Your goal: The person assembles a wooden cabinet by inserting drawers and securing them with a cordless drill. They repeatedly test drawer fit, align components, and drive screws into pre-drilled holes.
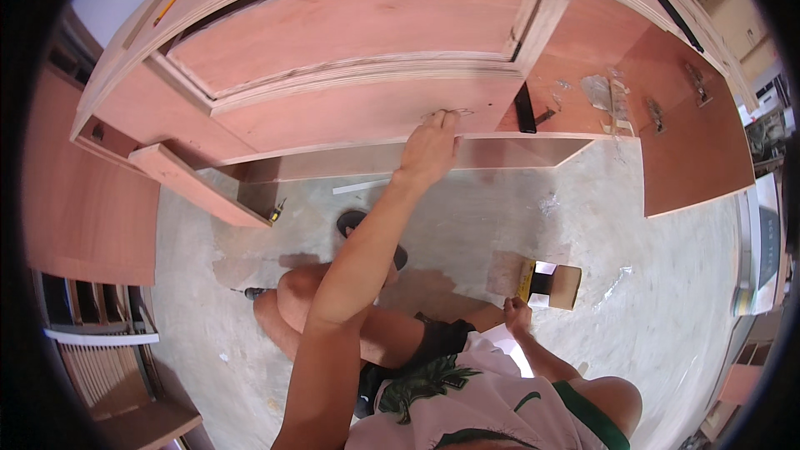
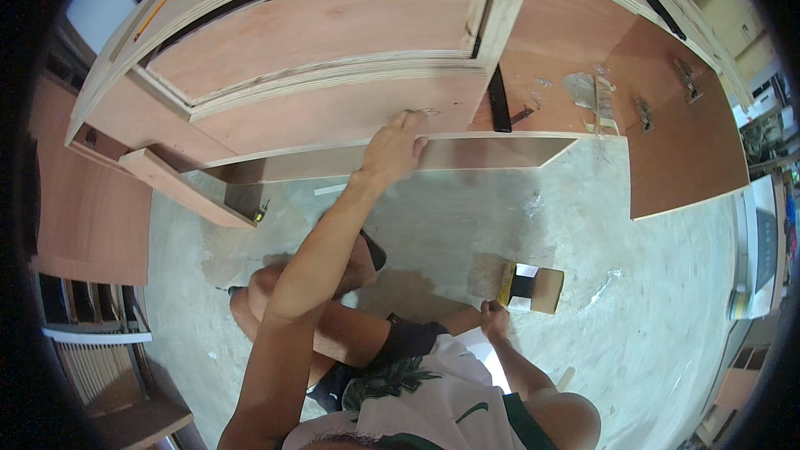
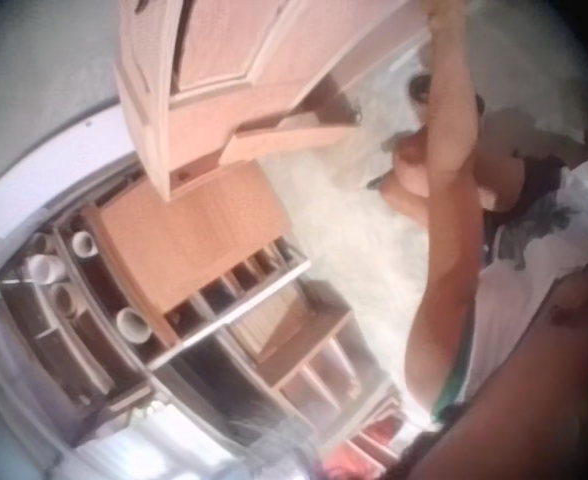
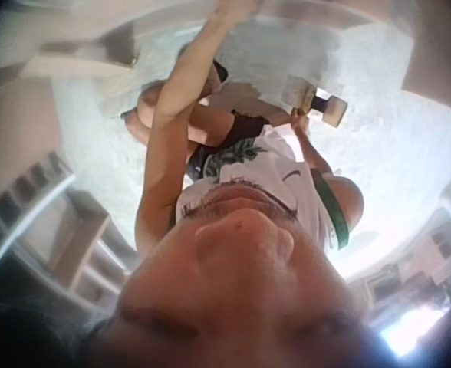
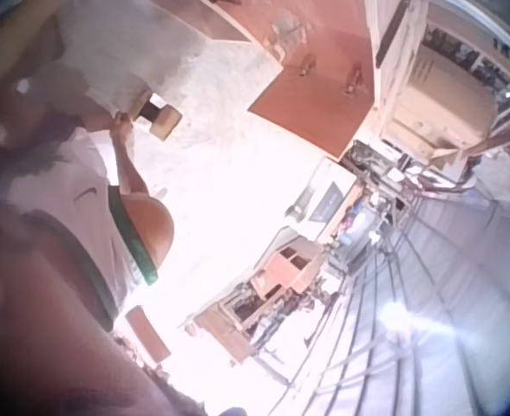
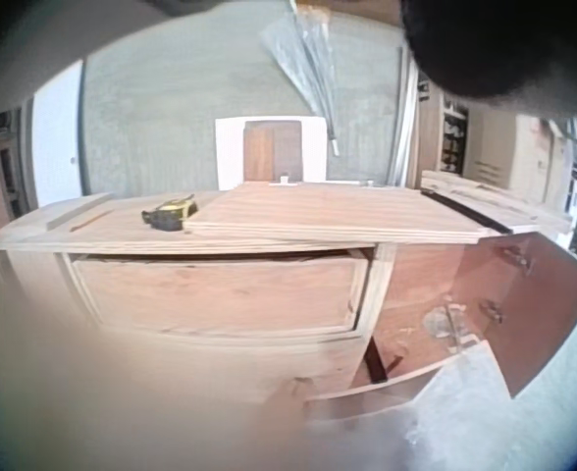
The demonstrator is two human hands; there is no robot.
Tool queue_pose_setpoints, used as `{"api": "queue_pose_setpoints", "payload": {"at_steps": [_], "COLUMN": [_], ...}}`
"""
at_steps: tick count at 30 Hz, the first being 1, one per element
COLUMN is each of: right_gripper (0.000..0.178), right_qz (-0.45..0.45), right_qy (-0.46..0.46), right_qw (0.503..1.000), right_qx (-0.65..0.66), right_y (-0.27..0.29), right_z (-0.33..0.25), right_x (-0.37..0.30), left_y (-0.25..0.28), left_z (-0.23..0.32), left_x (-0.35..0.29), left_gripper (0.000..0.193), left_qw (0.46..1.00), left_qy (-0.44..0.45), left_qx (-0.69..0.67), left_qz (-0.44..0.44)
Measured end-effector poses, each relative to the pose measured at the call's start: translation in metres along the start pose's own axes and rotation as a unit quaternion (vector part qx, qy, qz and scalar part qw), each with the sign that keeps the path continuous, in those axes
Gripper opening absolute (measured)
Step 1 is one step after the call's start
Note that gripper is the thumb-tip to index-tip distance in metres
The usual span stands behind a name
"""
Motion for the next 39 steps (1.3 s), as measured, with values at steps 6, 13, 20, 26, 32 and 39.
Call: {"api": "queue_pose_setpoints", "payload": {"at_steps": [6,13,20,26,32,39], "right_gripper": [0.039,0.038,0.039,0.039,0.041,0.035], "right_qz": [-0.008,-0.025,-0.015,-0.001,-0.033,0.013], "right_qy": [-0.010,-0.019,-0.016,0.006,-0.029,0.000], "right_qw": [1.000,0.999,1.000,1.000,0.998,0.999], "right_qx": [-0.006,-0.006,0.009,0.013,0.051,0.043], "right_y": [0.001,-0.004,0.000,-0.001,0.005,0.012], "right_z": [-0.007,-0.002,-0.004,-0.001,-0.013,-0.012], "right_x": [-0.004,-0.004,-0.002,-0.001,-0.006,-0.010], "left_y": [-0.025,-0.018,-0.003,-0.015,-0.065,-0.092], "left_z": [0.010,0.014,0.004,0.004,0.025,0.018], "left_x": [0.013,0.008,-0.009,-0.021,-0.024,0.035], "left_gripper": [0.042,0.044,0.037,0.021,0.016,0.011], "left_qw": [0.997,0.999,0.995,0.993,0.994,0.993], "left_qy": [0.060,0.030,0.035,0.035,0.014,0.097], "left_qx": [-0.052,-0.040,-0.063,-0.081,-0.084,-0.047], "left_qz": [0.002,0.001,-0.066,-0.073,-0.062,0.040]}}
Point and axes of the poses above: each hand's wrist, its own x-axis towards the middle knuckle, its own y-axis out of the back of the hand, z = x × y, the point moved 9 cm from there along x, towards the middle knuckle, and after that the axes turned 15 degrees about y, right-handed, at the moved point
